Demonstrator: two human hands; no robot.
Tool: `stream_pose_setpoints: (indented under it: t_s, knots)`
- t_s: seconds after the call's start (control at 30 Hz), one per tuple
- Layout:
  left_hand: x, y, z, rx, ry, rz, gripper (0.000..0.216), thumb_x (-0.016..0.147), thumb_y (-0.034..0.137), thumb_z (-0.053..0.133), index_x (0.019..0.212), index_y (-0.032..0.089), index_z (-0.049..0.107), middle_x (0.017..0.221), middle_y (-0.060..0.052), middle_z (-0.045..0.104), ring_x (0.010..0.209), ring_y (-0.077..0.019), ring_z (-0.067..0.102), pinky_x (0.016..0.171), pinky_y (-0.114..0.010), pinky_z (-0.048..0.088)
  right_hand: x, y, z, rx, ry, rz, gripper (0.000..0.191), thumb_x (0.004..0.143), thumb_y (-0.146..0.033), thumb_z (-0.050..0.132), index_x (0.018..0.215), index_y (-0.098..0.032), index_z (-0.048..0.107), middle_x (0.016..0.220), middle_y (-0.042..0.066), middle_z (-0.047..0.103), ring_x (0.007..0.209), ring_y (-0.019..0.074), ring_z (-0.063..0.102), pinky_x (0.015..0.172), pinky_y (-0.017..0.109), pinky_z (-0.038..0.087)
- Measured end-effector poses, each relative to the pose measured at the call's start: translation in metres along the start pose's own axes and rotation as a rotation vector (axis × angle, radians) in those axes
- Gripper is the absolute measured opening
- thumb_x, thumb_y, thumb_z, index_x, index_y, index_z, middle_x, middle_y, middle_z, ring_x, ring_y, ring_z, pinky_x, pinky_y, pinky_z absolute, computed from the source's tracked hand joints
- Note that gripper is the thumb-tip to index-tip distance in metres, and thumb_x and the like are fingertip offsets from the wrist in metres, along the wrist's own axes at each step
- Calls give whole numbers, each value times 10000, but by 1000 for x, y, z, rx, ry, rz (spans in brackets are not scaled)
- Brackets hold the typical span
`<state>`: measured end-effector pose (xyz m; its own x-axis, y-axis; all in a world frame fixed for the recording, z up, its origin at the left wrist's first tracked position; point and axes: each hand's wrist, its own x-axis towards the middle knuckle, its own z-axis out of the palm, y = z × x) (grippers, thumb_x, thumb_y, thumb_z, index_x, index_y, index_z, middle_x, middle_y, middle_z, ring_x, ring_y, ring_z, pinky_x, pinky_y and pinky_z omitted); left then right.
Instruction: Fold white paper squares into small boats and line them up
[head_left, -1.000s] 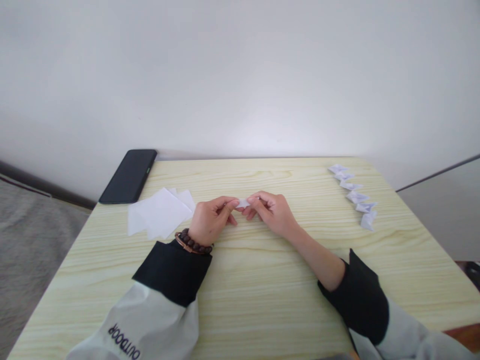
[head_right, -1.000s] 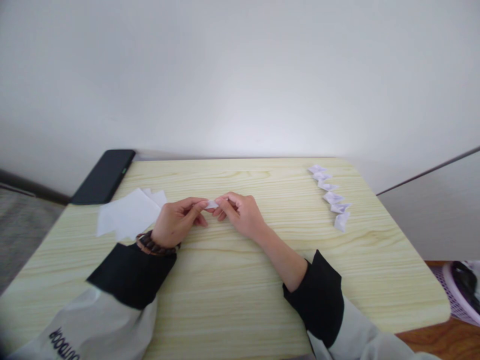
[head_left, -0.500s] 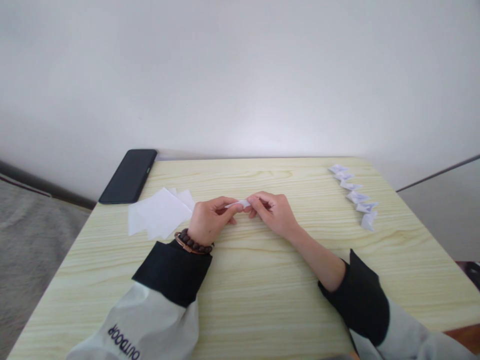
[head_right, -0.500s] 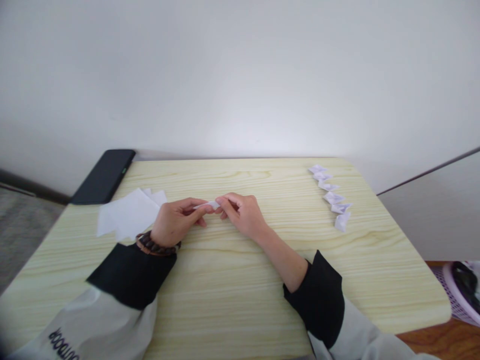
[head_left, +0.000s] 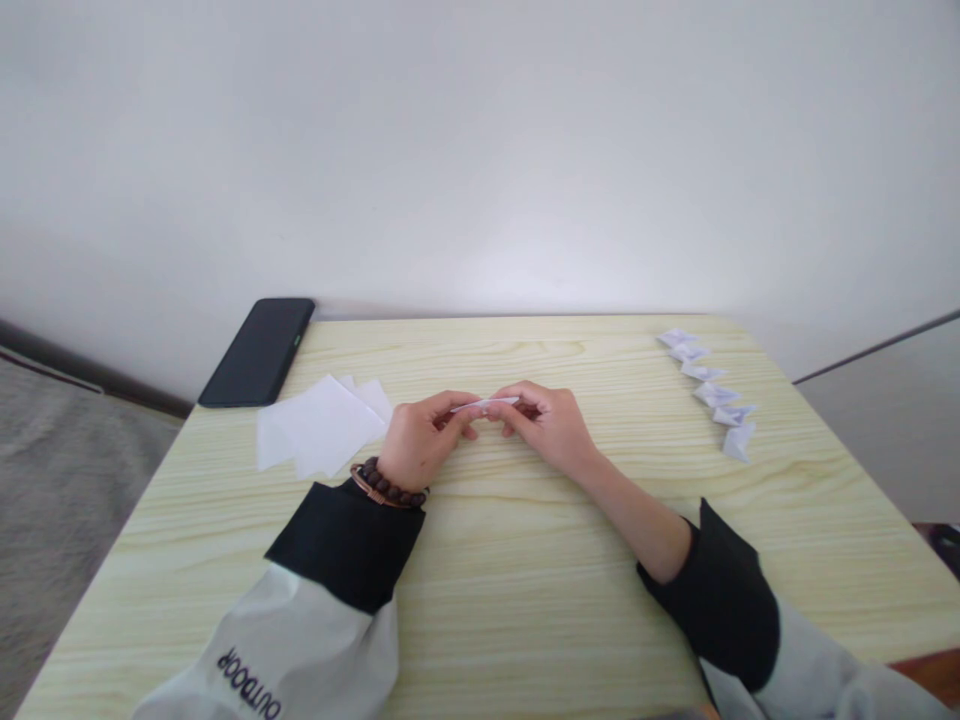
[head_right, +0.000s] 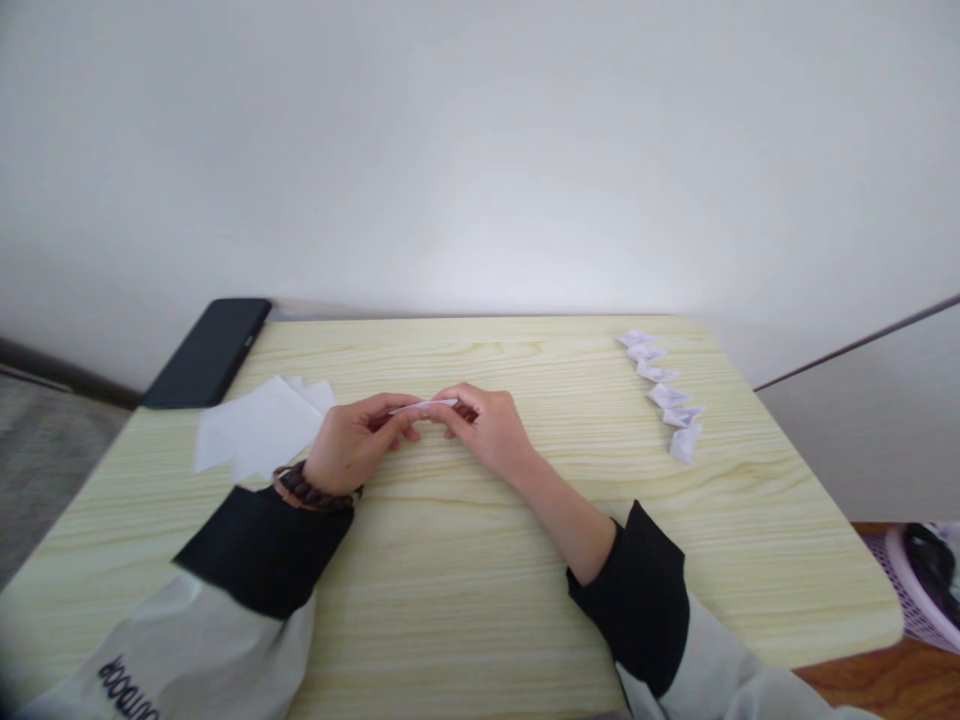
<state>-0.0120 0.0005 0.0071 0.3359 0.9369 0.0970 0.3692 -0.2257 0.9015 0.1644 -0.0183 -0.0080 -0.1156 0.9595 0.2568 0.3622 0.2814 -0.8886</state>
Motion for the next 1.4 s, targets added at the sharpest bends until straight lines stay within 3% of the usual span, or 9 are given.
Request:
stream_pose_setpoints:
  t_s: [0.43, 0.8, 1.03, 1.4]
  knots:
    - [0, -2, -1, 30, 29, -13, 373, 759, 443, 601, 954, 133, 675, 624, -43, 699, 473, -124, 587, 473, -218, 473, 0, 0, 1, 51, 28, 24, 197, 828, -370, 575, 850, -176, 607, 702, 33, 707, 561, 126, 667, 528, 196, 512]
    - [0, 0, 1, 16, 56, -11, 359, 780, 412, 590, 1022, 153, 648, 663, -42, 689, 588, -152, 650, 480, -203, 487, -1, -1, 1, 35, 2, 21, 226, 866, -363, 511, 905, -172, 626, 711, 34, 702, 583, 122, 668, 551, 201, 523]
    - [1, -3, 3, 54, 128, 46, 325, 778, 418, 574, 978, 178, 664, 955, -75, 695, 724, -165, 646, 457, -192, 484, -1, -4, 0, 35, 2, 27, 220, 857, -350, 519, 970, -174, 590, 727, 33, 701, 581, 114, 662, 564, 200, 526]
    - [1, -3, 1, 50, 103, 31, 318, 750, 407, 614, 962, 174, 661, 890, -61, 706, 664, -150, 650, 487, -205, 498, -1, -1, 1, 62, -7, 25, 221, 855, -358, 526, 991, -190, 567, 760, 32, 702, 583, 117, 666, 576, 211, 525]
